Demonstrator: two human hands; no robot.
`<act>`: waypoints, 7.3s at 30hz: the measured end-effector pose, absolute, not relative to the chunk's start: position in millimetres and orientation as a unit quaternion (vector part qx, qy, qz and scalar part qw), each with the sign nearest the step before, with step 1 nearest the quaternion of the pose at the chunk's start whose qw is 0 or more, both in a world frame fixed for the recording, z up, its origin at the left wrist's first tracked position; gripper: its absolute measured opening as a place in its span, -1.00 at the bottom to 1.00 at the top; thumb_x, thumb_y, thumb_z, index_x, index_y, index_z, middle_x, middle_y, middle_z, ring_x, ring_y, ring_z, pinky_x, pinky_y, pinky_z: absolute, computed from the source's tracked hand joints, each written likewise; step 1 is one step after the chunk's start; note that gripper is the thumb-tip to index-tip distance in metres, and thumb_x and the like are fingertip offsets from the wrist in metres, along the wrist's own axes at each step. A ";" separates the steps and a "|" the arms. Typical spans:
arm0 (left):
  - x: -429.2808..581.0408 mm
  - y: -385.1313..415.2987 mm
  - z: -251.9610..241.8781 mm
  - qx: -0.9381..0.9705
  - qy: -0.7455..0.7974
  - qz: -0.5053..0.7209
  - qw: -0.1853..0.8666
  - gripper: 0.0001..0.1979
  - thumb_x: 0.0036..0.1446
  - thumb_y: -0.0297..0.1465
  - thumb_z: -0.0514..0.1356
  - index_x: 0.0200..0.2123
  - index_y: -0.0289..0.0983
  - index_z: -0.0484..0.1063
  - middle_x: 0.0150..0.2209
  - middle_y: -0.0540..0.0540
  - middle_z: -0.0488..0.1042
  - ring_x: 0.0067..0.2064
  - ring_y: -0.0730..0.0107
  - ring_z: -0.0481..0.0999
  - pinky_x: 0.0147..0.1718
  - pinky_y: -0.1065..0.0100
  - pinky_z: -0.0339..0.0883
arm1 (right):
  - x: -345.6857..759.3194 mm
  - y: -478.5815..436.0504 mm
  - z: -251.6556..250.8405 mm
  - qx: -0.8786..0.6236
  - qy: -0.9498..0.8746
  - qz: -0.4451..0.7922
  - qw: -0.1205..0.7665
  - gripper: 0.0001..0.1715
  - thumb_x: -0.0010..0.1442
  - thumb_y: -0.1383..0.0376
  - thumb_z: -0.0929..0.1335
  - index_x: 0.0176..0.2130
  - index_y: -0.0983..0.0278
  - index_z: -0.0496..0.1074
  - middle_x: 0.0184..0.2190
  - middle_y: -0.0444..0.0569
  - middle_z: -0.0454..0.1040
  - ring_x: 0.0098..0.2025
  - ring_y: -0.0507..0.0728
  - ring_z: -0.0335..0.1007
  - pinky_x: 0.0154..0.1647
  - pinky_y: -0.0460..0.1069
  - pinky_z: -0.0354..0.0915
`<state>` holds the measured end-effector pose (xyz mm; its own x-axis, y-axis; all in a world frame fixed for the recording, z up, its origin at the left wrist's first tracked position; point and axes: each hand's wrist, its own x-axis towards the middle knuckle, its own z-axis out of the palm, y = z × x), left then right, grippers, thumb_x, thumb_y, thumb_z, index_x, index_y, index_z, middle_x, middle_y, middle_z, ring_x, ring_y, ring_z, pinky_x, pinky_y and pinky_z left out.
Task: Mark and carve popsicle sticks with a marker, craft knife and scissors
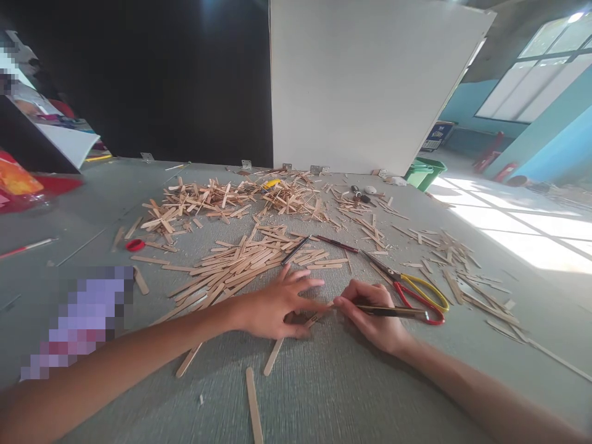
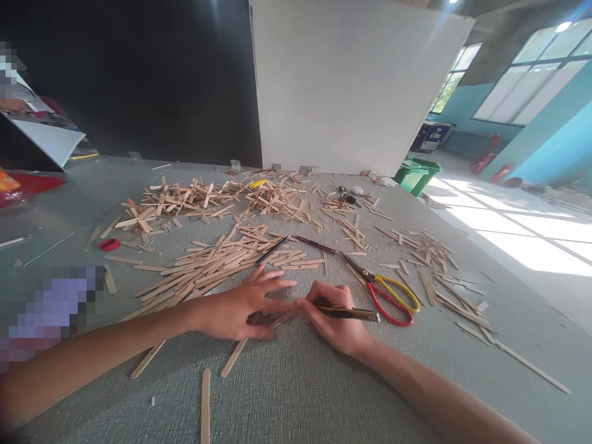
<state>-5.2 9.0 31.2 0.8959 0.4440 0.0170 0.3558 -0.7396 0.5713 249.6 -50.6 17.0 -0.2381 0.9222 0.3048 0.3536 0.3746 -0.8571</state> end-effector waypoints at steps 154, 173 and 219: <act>3.7 2.3 27.1 0.920 0.314 0.057 0.227 -0.48 0.25 0.07 0.29 0.23 0.13 0.44 0.54 0.02 -0.07 0.53 -0.23 -0.15 0.43 -0.30 -0.22 | 229.2 -27.1 14.5 -0.413 -0.797 0.328 0.293 -0.52 0.51 0.13 0.21 -0.46 0.20 0.23 -0.64 -0.22 0.33 -0.62 -0.02 0.18 -0.50 -0.08 0.11; 4.1 4.4 24.0 0.926 0.312 0.055 0.206 -0.43 0.28 0.11 0.22 0.30 0.16 0.36 0.53 0.01 -0.01 0.53 -0.18 -0.10 0.43 -0.25 -0.19 | 227.4 -27.6 19.2 -0.420 -0.786 0.345 0.295 -0.56 0.49 0.19 0.20 -0.45 0.20 0.23 -0.64 -0.23 0.33 -0.64 -0.03 0.19 -0.53 -0.10 0.11; 4.1 1.7 25.0 0.924 0.314 0.064 0.208 -0.46 0.29 0.11 0.22 0.26 0.12 0.41 0.53 -0.02 -0.03 0.53 -0.15 -0.14 0.43 -0.27 -0.17 | 228.1 -27.6 12.7 -0.381 -0.830 0.291 0.285 -0.56 0.50 0.19 0.22 -0.45 0.21 0.19 -0.57 -0.24 0.23 -0.56 -0.03 0.06 -0.48 -0.08 0.04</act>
